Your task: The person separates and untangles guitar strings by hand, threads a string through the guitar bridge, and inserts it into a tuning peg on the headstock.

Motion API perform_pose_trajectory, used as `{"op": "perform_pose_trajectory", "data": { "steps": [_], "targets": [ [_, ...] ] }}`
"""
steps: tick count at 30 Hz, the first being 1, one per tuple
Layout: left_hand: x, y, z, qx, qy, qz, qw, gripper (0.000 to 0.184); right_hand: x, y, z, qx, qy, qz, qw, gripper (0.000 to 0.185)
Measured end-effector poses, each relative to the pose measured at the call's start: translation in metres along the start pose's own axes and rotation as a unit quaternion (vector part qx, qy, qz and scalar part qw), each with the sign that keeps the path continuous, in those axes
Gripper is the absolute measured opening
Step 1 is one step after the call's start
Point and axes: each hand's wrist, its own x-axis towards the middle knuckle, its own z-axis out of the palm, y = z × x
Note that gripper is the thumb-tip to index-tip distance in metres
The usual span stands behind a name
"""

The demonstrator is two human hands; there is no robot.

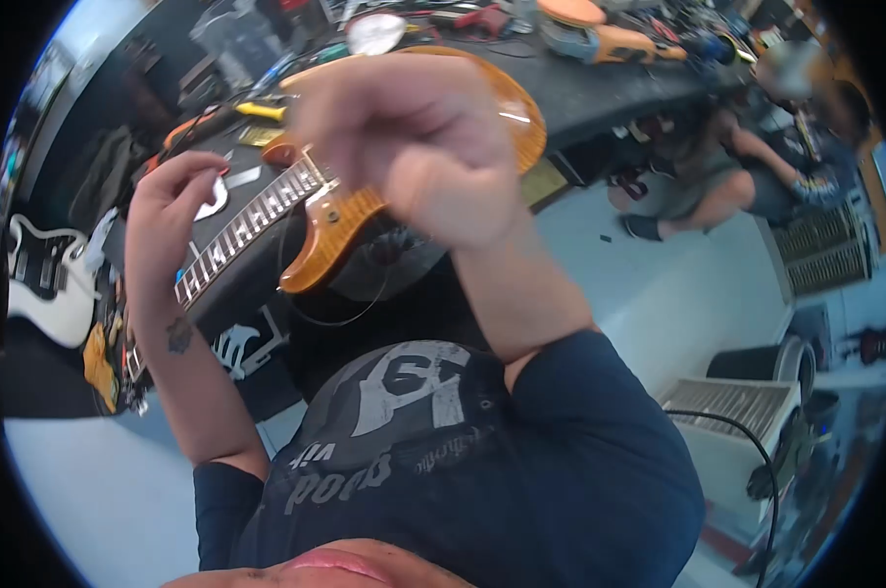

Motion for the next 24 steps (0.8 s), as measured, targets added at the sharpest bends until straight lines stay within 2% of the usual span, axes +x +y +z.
{"op": "perform_pose_trajectory", "data": {
  "steps": [2, 5, 8, 9, 12, 16, 21, 24],
  "targets": [
    [-0.004, 0.000, 0.002, -0.008, -0.010, 0.001, 1.000, 0.018, -0.013, 0.009, -0.024, -0.123, 0.054, 0.081, 0.988, 0.015],
    [-0.007, -0.006, 0.008, -0.019, 0.022, -0.023, 0.999, 0.017, -0.025, 0.033, -0.037, -0.341, 0.051, 0.151, 0.926, 0.004],
    [-0.009, -0.002, 0.013, -0.019, 0.025, -0.046, 0.998, 0.016, -0.016, 0.056, -0.031, -0.548, -0.031, -0.017, 0.836, 0.011],
    [-0.010, -0.003, 0.014, -0.020, 0.025, -0.049, 0.998, 0.016, -0.021, 0.061, -0.031, -0.547, -0.048, 0.024, 0.835, 0.014],
    [-0.012, -0.005, 0.014, -0.035, 0.031, -0.039, 0.998, 0.017, -0.029, 0.072, -0.023, -0.590, -0.075, 0.009, 0.804, 0.017],
    [-0.016, -0.006, 0.016, -0.052, 0.046, -0.036, 0.997, 0.015, -0.037, 0.085, -0.018, -0.585, -0.060, 0.032, 0.808, 0.022],
    [-0.019, -0.007, 0.017, -0.053, 0.047, -0.042, 0.997, 0.015, -0.042, 0.092, -0.017, -0.602, -0.053, 0.017, 0.797, 0.018],
    [-0.018, -0.021, 0.023, -0.018, 0.086, 0.043, 0.995, 0.015, -0.043, 0.093, -0.019, -0.591, -0.057, 0.016, 0.805, 0.016]
  ]
}}
